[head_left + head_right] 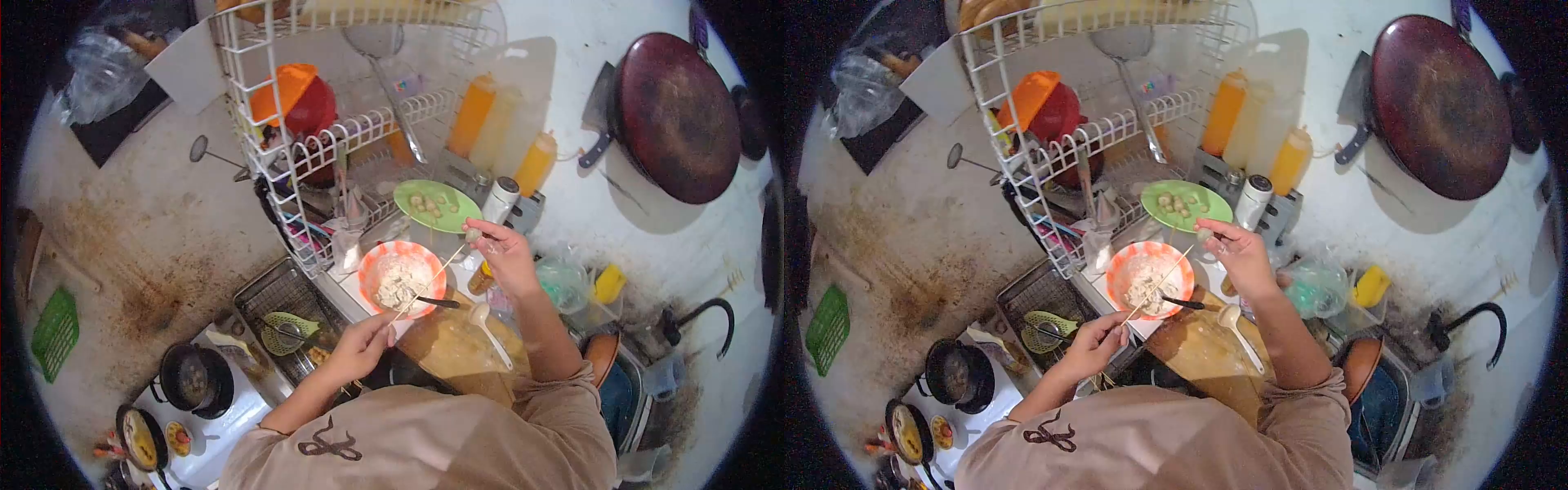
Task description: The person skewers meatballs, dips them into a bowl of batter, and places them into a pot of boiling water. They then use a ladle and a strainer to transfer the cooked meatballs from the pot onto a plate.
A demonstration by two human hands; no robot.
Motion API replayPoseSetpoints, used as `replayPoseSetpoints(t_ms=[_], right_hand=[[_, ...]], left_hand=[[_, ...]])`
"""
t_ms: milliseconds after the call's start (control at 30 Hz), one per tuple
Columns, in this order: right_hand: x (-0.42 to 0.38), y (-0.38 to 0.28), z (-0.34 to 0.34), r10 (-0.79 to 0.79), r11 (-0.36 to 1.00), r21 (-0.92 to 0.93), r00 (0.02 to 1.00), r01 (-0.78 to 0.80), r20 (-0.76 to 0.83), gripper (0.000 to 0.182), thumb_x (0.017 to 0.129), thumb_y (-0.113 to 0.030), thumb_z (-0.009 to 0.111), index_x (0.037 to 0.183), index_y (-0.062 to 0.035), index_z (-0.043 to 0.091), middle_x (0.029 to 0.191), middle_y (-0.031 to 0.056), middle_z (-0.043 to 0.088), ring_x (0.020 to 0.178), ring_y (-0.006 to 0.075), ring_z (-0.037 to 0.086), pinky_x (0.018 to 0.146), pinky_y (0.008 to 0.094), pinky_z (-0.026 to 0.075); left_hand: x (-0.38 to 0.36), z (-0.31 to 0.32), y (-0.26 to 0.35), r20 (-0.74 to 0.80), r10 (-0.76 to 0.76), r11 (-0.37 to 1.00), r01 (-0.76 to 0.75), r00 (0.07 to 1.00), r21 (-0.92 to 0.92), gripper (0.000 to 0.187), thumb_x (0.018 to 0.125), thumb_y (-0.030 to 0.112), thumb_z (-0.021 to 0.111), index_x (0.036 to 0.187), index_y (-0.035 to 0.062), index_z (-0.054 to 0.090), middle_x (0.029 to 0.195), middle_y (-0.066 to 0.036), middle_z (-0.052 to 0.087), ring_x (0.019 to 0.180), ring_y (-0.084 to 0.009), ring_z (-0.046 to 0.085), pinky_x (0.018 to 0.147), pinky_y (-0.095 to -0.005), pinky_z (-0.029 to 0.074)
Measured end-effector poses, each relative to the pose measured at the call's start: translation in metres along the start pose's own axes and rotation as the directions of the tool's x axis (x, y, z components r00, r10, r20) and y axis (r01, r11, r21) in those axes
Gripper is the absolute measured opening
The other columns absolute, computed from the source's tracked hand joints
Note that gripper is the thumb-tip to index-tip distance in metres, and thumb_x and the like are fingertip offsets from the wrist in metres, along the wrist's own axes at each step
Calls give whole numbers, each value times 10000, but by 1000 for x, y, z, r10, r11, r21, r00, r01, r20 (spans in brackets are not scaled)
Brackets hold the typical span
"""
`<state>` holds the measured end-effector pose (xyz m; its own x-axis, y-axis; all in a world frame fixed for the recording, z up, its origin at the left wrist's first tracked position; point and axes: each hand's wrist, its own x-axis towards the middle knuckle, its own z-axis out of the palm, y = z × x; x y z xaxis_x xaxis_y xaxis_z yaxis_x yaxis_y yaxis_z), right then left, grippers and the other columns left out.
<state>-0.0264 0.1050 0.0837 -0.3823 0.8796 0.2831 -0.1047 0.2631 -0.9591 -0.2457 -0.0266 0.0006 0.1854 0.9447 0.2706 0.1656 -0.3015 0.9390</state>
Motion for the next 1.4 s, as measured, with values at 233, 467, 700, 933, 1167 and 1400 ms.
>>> replayPoseSetpoints(t_ms=[233, 467, 700, 933, 1167, 1400], right_hand=[[-35, -5, -13, -121, 992, -53, 990, 117, -72, 278, 730, 63, 536, 1002, 6, 546, 1001, 91, 535, 913, 128, 501, 803, 230, 390], [-59, -7, -21, -166, 984, -86, 973, 154, -163, 267, 741, 61, 519, 1002, 14, 544, 1013, 92, 517, 951, 140, 481, 843, 237, 364], [-70, -9, -23, -208, 969, -160, 969, 186, -134, 263, 743, 64, 512, 999, 14, 548, 1014, 82, 513, 940, 136, 480, 834, 233, 368], [-82, -5, -7, -245, 932, -305, 961, 197, -130, 282, 718, 62, 545, 979, -37, 578, 976, 88, 537, 886, 133, 505, 759, 220, 406], [-87, 30, 10, -420, 857, -420, 876, 297, -237, 252, 718, 61, 547, 951, -26, 590, 896, 90, 563, 757, 112, 525, 658, 200, 423], [-96, 51, 30, -419, 827, -508, 867, 242, -269, 248, 719, 66, 544, 950, -10, 589, 865, 86, 569, 747, 109, 523, 665, 201, 417]], left_hand=[[1, 20, 4, 117, 34, 999, -35, 993, 3, 301, 815, 31, 363, 1102, 9, 451, 658, -33, 476, 617, -107, 461, 606, -217, 395], [-4, 33, 13, 148, 41, 999, -36, 988, -31, 292, 849, 64, 358, 1118, 3, 454, 673, 11, 436, 631, -67, 402, 603, -189, 361], [-13, 40, 12, 161, 34, 997, -22, 986, -75, 287, 859, 85, 350, 1113, 1, 455, 677, 19, 424, 631, -58, 385, 582, -179, 345], [-24, 46, 12, 129, -25, 993, 39, 991, -107, 288, 828, 23, 354, 1097, 2, 454, 683, -12, 453, 650, -83, 429, 623, -195, 376], [-32, 56, 9, 83, -80, 984, 92, 993, -151, 298, 824, 10, 348, 1103, 0, 451, 687, -6, 454, 648, -73, 421, 612, -186, 368], [-36, 62, 0, 29, -95, 978, 99, 995, -183, 298, 824, 6, 350, 1103, -2, 455, 697, -3, 458, 646, -66, 416, 609, -177, 361]])
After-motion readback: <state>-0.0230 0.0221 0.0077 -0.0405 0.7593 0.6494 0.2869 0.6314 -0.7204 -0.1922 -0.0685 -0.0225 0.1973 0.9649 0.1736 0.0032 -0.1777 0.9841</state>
